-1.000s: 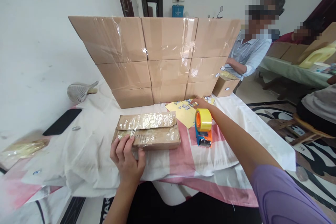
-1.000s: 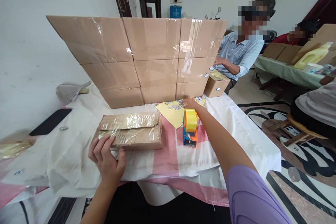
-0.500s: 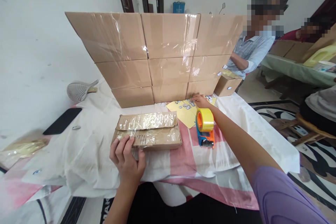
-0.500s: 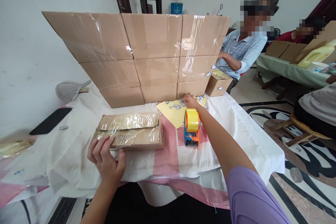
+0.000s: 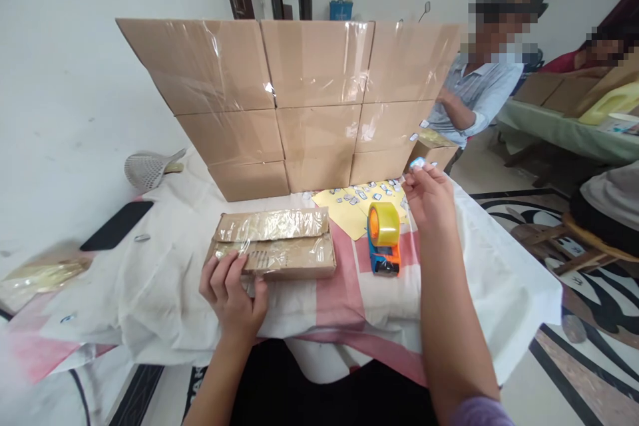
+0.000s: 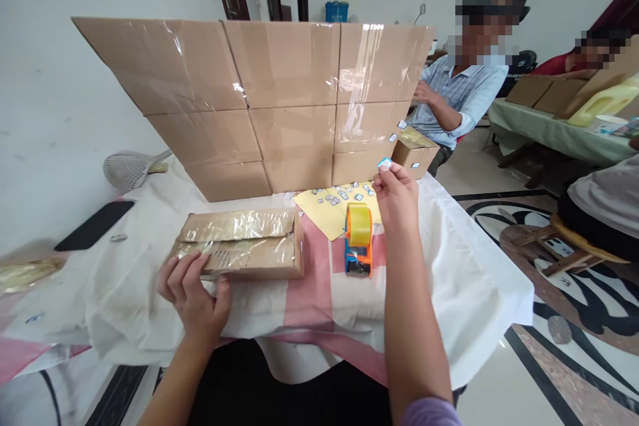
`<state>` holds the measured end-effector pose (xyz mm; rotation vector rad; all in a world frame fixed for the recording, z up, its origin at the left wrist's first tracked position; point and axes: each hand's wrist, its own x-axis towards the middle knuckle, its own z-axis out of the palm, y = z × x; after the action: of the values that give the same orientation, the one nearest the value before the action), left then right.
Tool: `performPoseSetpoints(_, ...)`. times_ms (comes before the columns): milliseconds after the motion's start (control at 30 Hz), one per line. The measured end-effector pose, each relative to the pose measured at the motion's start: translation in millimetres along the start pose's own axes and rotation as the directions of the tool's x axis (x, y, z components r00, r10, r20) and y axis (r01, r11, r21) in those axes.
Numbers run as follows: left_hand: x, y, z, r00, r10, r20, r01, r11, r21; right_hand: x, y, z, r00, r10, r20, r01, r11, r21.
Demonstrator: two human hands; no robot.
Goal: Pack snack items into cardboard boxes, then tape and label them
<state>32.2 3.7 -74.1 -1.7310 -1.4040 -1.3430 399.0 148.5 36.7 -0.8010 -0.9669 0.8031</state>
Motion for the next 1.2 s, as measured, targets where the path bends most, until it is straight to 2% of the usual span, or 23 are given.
performPoseSetpoints(100, 5.2, -19.9, 0.7, 0.996, 0.090, 0.028, -0.091, 0.996, 0.010, -52.5, -17.8, 25.8, 0.998, 0.049, -0.047, -0.041, 0.986, 0.160)
performPoseSetpoints(200, 8.8, -38.0, -1.0, 0.996, 0.074, 0.052, -0.074, 0.997, -0.017, -94.6, -5.5, 51.6, 0.972, 0.231, 0.050, -0.236, 0.959, 0.154)
performPoseSetpoints(300, 8.4, -45.3, -4.9, 0.999, -0.030, 0.041, 0.030, 0.999, -0.016, -123.3, 18.3, 65.1, 0.896, 0.398, 0.198, -0.421, 0.903, 0.088)
performPoseSetpoints(400, 5.8, -46.1, -8.5, 0.992, -0.126, 0.029, 0.126, 0.992, 0.008, -142.0, 34.9, 67.7, 0.815, 0.483, 0.320, -0.510, 0.860, 0.001)
performPoseSetpoints(500, 4.5, -46.8, -9.5, 0.990, -0.135, 0.041, 0.134, 0.991, 0.025, -153.0, 41.0, 66.7, 0.778, 0.501, 0.378, -0.537, 0.843, -0.011)
performPoseSetpoints(667, 6.1, -42.2, -2.6, 0.998, -0.038, 0.045, 0.038, 0.999, 0.005, -158.4, 46.5, 64.4, 0.752, 0.519, 0.406, -0.569, 0.823, 0.003)
performPoseSetpoints(800, 6.9, -28.6, 4.1, 0.997, 0.048, 0.058, -0.047, 0.999, -0.020, -161.7, 54.5, 59.1, 0.774, 0.518, 0.363, -0.558, 0.830, 0.008)
performPoseSetpoints(933, 6.8, -19.0, 3.7, 0.999, 0.036, 0.039, -0.035, 0.999, -0.025, -172.1, 60.5, 53.3, 0.793, 0.518, 0.321, -0.546, 0.837, -0.002)
performPoseSetpoints(1200, 1.5, -12.7, 0.8, 1.000, -0.028, 0.012, 0.028, 0.999, 0.022, -185.8, 62.0, 46.2, 0.755, 0.500, 0.423, -0.562, 0.827, 0.026)
